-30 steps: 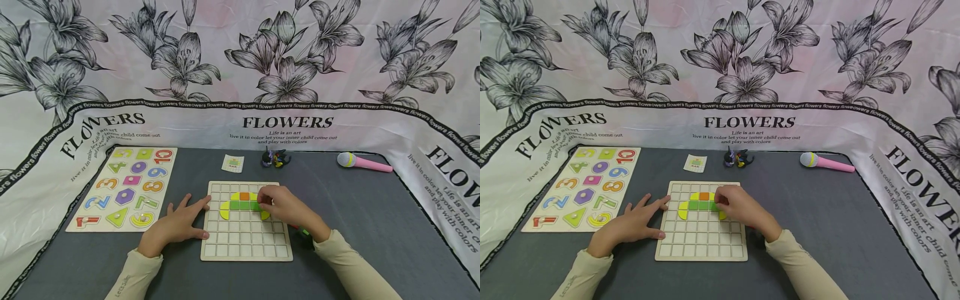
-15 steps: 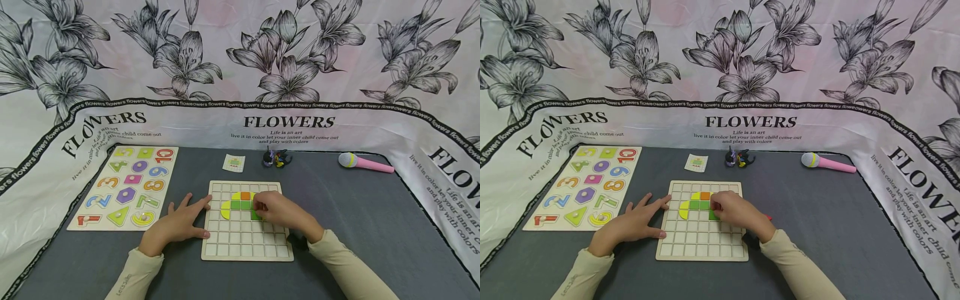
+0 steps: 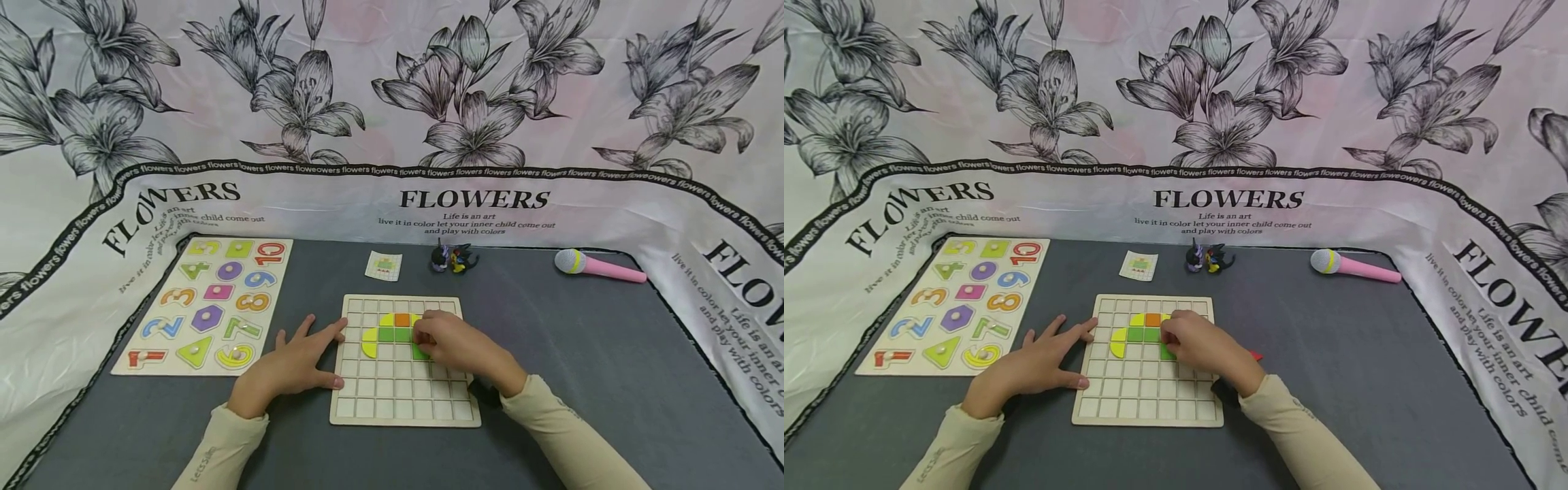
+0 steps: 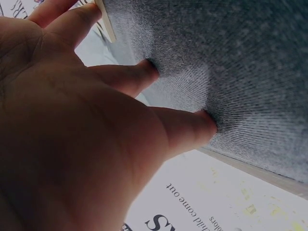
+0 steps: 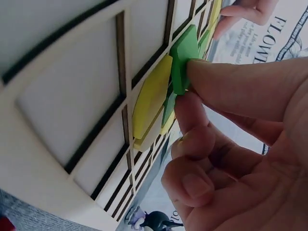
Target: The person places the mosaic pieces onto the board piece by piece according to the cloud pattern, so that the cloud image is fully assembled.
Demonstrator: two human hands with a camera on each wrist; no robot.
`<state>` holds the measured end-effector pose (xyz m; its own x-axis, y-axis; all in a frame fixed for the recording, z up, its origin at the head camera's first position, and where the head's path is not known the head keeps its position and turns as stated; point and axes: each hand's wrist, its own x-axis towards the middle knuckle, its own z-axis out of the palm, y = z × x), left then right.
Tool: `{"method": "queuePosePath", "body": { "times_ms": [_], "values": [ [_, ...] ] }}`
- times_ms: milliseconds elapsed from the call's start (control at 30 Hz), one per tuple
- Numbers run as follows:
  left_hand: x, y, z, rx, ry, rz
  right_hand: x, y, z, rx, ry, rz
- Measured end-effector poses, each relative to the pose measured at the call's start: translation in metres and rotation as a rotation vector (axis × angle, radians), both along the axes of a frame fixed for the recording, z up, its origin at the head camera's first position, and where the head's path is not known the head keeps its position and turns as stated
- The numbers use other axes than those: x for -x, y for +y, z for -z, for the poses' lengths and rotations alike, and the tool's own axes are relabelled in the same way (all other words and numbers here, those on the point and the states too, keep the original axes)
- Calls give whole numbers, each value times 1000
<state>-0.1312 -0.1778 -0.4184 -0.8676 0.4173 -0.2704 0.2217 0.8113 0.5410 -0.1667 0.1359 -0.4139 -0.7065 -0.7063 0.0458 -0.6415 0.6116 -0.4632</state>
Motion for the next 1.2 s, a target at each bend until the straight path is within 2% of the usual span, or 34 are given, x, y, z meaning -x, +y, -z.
{"method": "queuePosePath", "body": {
  "times_ms": [300, 667, 800, 967, 1200],
  "values": [
    [2, 5, -2, 22, -8, -16, 3, 8, -3, 21, 12, -12],
    [2, 8, -2, 27, 6, -16, -3, 57, -15, 78, -20, 117],
    [2, 5, -1, 18, 7, -15, -7, 72, -17, 83, -43, 136],
    [3, 4, 1, 8, -7, -13, -11, 91, -18, 53, -94, 153],
    [3, 5, 0, 14, -8, -5, -18, 108, -17, -46, -141, 137]
  ]
}}
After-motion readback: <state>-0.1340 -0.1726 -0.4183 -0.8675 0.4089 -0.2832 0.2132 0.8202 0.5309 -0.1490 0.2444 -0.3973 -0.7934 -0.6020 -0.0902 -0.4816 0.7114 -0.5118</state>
